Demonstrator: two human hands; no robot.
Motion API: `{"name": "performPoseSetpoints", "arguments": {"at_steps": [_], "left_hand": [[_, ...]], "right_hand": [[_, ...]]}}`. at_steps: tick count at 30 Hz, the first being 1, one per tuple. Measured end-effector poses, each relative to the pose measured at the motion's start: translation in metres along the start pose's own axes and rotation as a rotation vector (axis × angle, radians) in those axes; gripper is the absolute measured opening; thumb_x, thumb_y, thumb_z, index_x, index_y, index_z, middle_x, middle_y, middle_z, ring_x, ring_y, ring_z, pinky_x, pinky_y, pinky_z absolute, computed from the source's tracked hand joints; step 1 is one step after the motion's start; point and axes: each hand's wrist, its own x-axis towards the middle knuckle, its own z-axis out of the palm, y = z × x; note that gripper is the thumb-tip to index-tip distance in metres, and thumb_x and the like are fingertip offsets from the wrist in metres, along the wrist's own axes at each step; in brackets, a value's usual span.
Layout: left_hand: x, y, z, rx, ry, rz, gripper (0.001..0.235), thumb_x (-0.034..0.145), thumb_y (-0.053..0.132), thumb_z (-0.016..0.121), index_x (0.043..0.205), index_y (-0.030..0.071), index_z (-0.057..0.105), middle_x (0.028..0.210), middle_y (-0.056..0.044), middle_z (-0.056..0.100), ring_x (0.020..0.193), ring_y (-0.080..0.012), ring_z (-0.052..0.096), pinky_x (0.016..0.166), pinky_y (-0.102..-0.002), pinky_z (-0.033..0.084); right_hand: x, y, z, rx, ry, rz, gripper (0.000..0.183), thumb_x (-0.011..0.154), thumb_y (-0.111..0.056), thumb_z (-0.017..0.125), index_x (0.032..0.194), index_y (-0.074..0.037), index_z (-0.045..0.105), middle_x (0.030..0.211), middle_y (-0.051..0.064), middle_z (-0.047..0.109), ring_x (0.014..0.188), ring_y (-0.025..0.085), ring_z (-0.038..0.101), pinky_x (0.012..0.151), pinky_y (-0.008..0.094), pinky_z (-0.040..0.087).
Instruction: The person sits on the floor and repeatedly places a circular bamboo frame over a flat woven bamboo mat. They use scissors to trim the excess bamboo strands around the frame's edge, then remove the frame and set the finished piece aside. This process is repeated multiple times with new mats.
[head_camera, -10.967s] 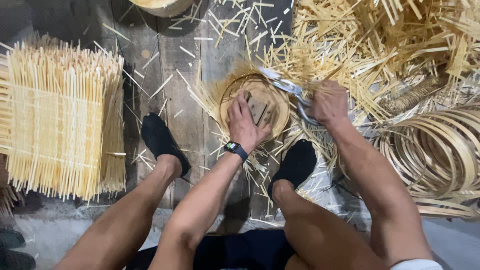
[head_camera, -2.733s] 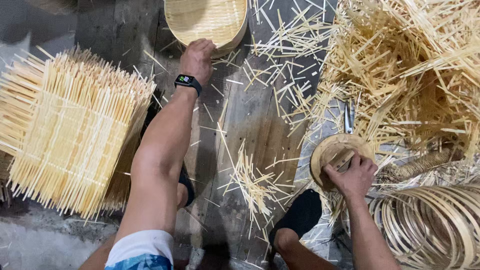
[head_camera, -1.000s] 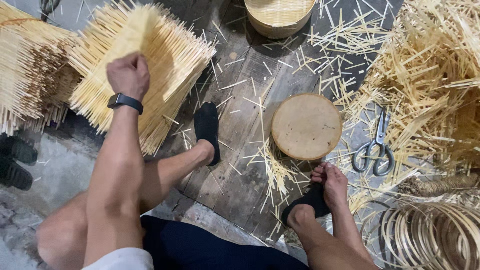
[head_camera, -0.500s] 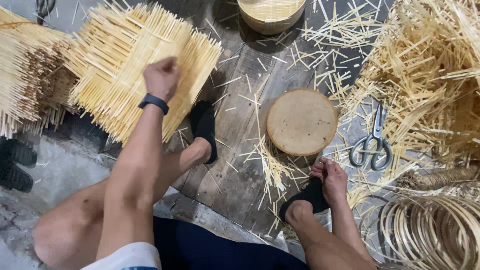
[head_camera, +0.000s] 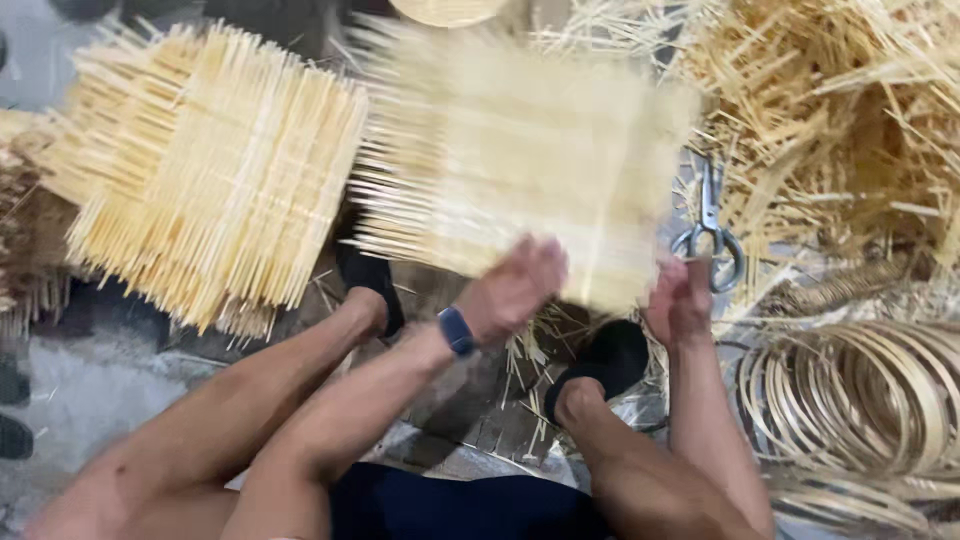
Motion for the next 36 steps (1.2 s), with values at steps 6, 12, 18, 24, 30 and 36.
{"name": "performPoseSetpoints", "arguments": {"at_steps": [6,12,18,24,30,36], "left_hand": [[-0.006,0.036,0.030,-0.808,-0.017,0.042,0.062,0.081,0.012,0.075,0.139,0.001,0.057,0.151,-0.019,0.050,0.146,-0.0353,0.039,0.122,-0.054,0.025],[0.014,-0.040,0.023,-0.633,-0.179,-0.573,0.074,0.086,0.041,0.081,0.140,-0.001,0.054,0.144,-0.023,0.048,0.139,-0.0358,0.043,0.115,-0.045,0.036],[0.026,-0.065,-0.003,-0.562,-0.329,-0.558,0.099,0.069,0.044,0.089,0.146,-0.001,0.046,0.159,-0.030,0.034,0.151,-0.0419,0.029,0.124,-0.048,0.027],[0.055,-0.050,-0.012,-0.454,-0.612,-0.301,0.120,0.057,0.038,0.095,0.160,0.024,0.035,0.169,-0.020,0.012,0.154,-0.0383,0.008,0.124,-0.055,0.012],[0.060,-0.041,-0.016,-0.371,-0.513,-0.174,0.099,0.069,0.021,0.086,0.156,0.030,0.041,0.168,-0.019,0.012,0.154,-0.0448,0.008,0.122,-0.058,0.017],[0.055,-0.042,-0.002,-0.444,-0.583,-0.211,0.098,0.068,0.016,0.083,0.155,0.031,0.040,0.170,-0.015,0.010,0.155,-0.0432,0.008,0.124,-0.057,0.019]], "right_hand": [[0.022,0.001,0.014,-0.564,0.227,-0.075,0.024,0.084,-0.004,0.079,0.107,-0.001,0.073,0.095,0.002,0.075,0.078,0.011,0.067,0.069,0.027,0.055],[0.030,0.000,0.000,-0.630,0.204,-0.088,0.020,0.084,-0.002,0.081,0.103,0.000,0.074,0.088,0.003,0.072,0.070,0.010,0.061,0.063,0.027,0.050],[0.035,-0.003,-0.008,-0.666,0.210,-0.057,0.023,0.084,-0.002,0.080,0.107,-0.001,0.075,0.094,0.003,0.075,0.075,0.010,0.065,0.068,0.027,0.054],[0.037,0.000,-0.012,-0.569,0.185,-0.043,0.030,0.081,-0.002,0.081,0.110,-0.002,0.073,0.100,0.005,0.077,0.083,0.013,0.072,0.076,0.029,0.060],[0.041,0.004,-0.026,-0.462,0.172,-0.014,0.026,0.080,-0.004,0.082,0.104,-0.001,0.075,0.094,0.006,0.076,0.078,0.013,0.070,0.075,0.029,0.058],[0.031,-0.006,-0.048,-0.235,0.320,-0.113,0.010,0.089,-0.005,0.077,0.096,-0.004,0.070,0.084,0.006,0.072,0.070,0.015,0.067,0.061,0.030,0.056]]}}
